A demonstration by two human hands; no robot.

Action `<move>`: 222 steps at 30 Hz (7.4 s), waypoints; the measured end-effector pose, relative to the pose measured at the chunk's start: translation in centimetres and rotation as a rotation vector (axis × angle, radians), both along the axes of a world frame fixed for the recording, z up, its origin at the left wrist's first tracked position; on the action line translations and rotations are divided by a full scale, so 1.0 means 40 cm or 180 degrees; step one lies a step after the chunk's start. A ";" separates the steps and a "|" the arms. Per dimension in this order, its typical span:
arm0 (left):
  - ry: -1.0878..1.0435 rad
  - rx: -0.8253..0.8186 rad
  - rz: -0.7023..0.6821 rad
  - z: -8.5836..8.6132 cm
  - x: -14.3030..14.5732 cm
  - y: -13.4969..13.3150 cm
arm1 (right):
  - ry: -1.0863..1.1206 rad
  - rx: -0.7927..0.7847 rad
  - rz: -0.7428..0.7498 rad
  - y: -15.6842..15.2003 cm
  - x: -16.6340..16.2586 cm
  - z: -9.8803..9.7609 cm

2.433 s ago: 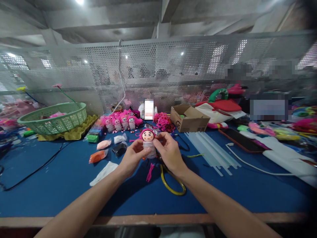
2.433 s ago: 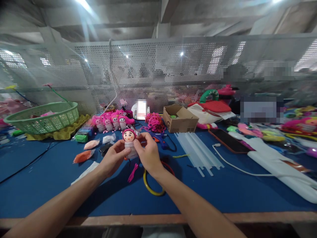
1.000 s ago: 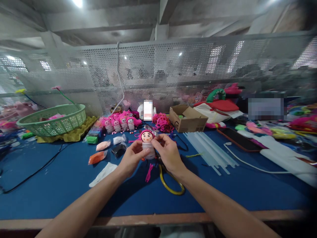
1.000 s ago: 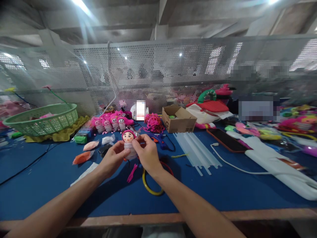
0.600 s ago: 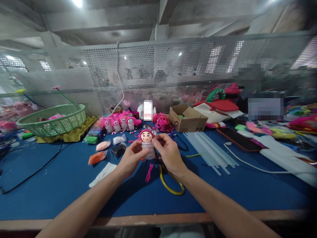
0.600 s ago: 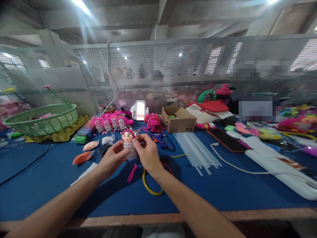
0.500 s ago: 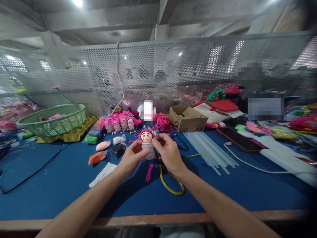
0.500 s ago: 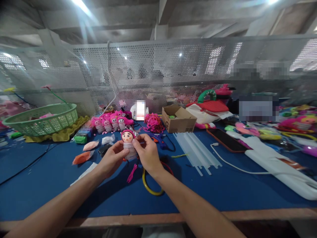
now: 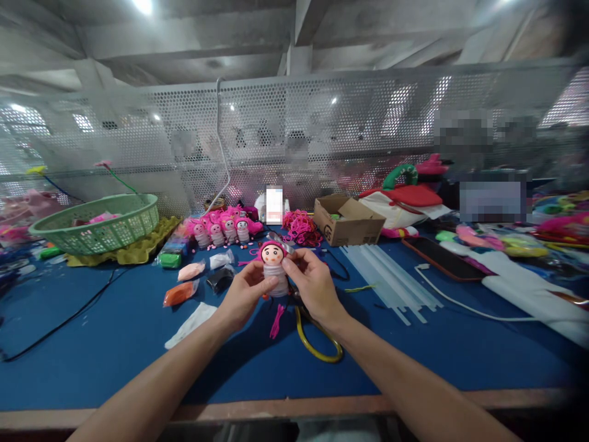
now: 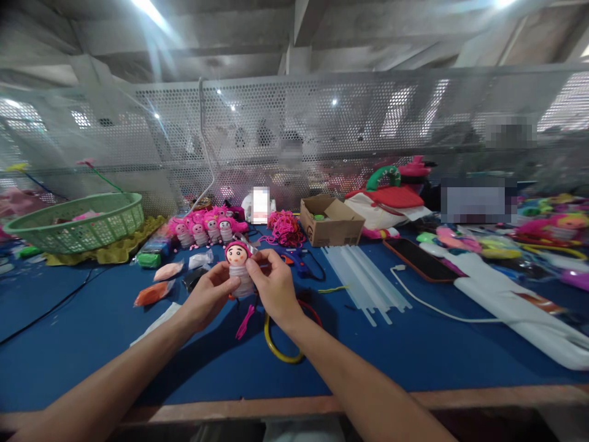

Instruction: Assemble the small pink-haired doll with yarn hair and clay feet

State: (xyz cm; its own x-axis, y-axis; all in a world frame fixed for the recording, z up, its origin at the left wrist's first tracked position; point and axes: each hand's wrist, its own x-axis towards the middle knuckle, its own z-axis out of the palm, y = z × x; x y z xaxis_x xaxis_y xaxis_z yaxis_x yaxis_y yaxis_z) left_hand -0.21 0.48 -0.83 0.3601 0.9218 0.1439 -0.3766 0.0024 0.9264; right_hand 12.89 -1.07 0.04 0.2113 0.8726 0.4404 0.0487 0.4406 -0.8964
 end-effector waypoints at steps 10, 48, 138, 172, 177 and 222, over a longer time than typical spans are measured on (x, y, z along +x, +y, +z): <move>0.0109 0.0150 0.0071 -0.003 -0.005 0.008 | 0.0030 0.0306 -0.0124 -0.004 0.021 0.007; 0.0138 0.0024 -0.0047 0.011 0.003 -0.006 | -0.0710 0.0702 -0.0596 -0.016 0.033 0.031; 0.0484 0.0760 0.0848 0.074 0.005 0.021 | 0.0323 -0.0613 0.1106 -0.002 0.021 -0.026; 0.0534 0.0547 0.0973 0.082 0.002 0.005 | 0.0126 -0.0479 0.0914 -0.005 0.015 -0.022; 0.0525 0.0508 0.0999 0.082 0.003 0.005 | -0.0021 -0.0375 0.0943 -0.007 0.017 -0.022; 0.0909 0.0904 0.1103 0.081 -0.005 0.006 | 0.0664 -0.0848 0.1138 -0.001 0.014 -0.028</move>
